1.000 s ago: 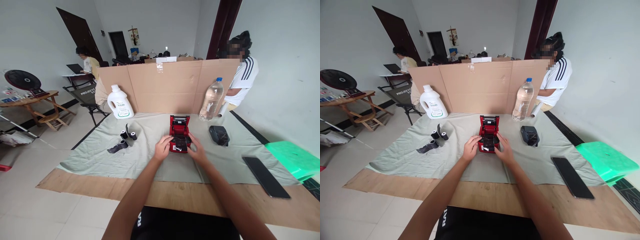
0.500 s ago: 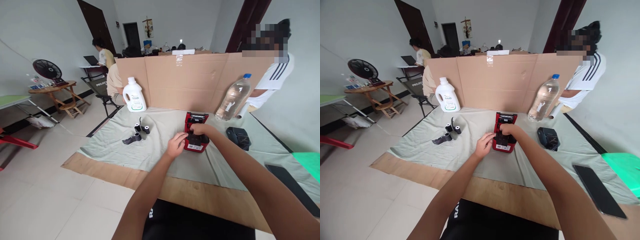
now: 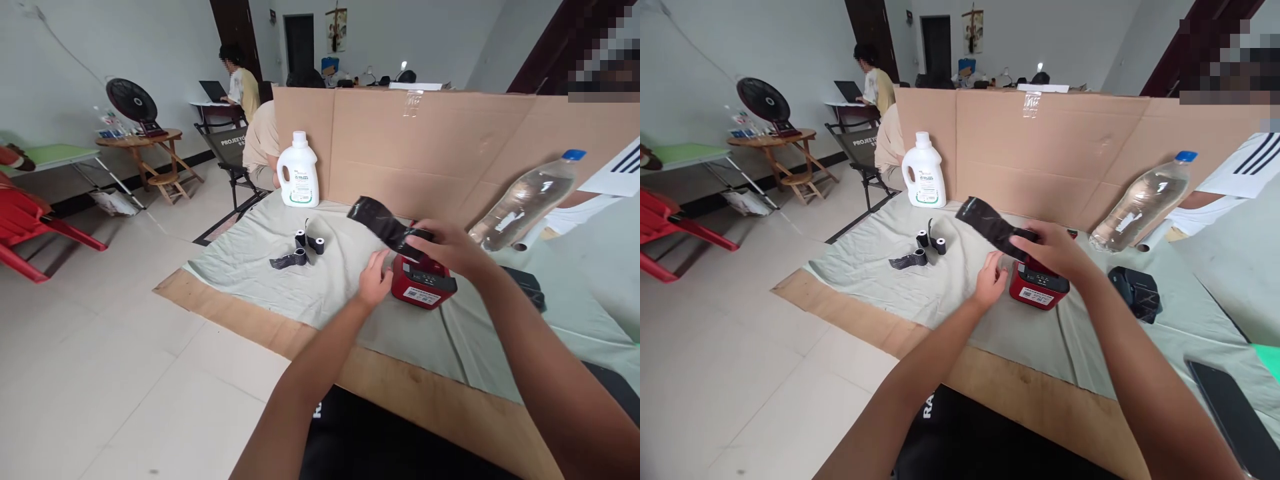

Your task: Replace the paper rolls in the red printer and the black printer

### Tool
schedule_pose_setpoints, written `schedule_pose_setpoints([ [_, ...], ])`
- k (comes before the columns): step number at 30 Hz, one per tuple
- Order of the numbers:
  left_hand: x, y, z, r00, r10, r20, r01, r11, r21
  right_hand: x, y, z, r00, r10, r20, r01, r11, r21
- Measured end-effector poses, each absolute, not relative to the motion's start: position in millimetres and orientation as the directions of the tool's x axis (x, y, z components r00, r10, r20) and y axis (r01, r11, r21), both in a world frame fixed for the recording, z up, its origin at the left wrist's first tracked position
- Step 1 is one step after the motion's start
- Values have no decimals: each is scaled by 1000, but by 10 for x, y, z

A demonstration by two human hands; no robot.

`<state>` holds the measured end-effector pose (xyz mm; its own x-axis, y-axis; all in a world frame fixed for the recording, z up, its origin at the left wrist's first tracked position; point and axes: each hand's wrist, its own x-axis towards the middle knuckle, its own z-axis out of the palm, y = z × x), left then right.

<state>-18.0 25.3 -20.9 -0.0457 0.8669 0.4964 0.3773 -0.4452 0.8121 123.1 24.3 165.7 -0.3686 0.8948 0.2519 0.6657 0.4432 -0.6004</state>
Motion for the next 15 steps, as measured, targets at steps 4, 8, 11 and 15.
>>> schedule_pose_setpoints([
  [4,-199,307,-234,-43,892,450,369,-405,837,105,423,1514,-510,787,347,478,594,-647],
  [8,-233,327,-226,4,889,458,332,-434,838,-991,750,1204,-529,807,262,480,539,-692],
  [11,-275,277,-184,2,882,471,317,-447,836,-1638,960,983,-581,775,247,580,607,-543],
  [15,-352,198,-145,75,856,511,382,-498,778,-2213,1112,698,-661,745,87,684,646,-337],
])
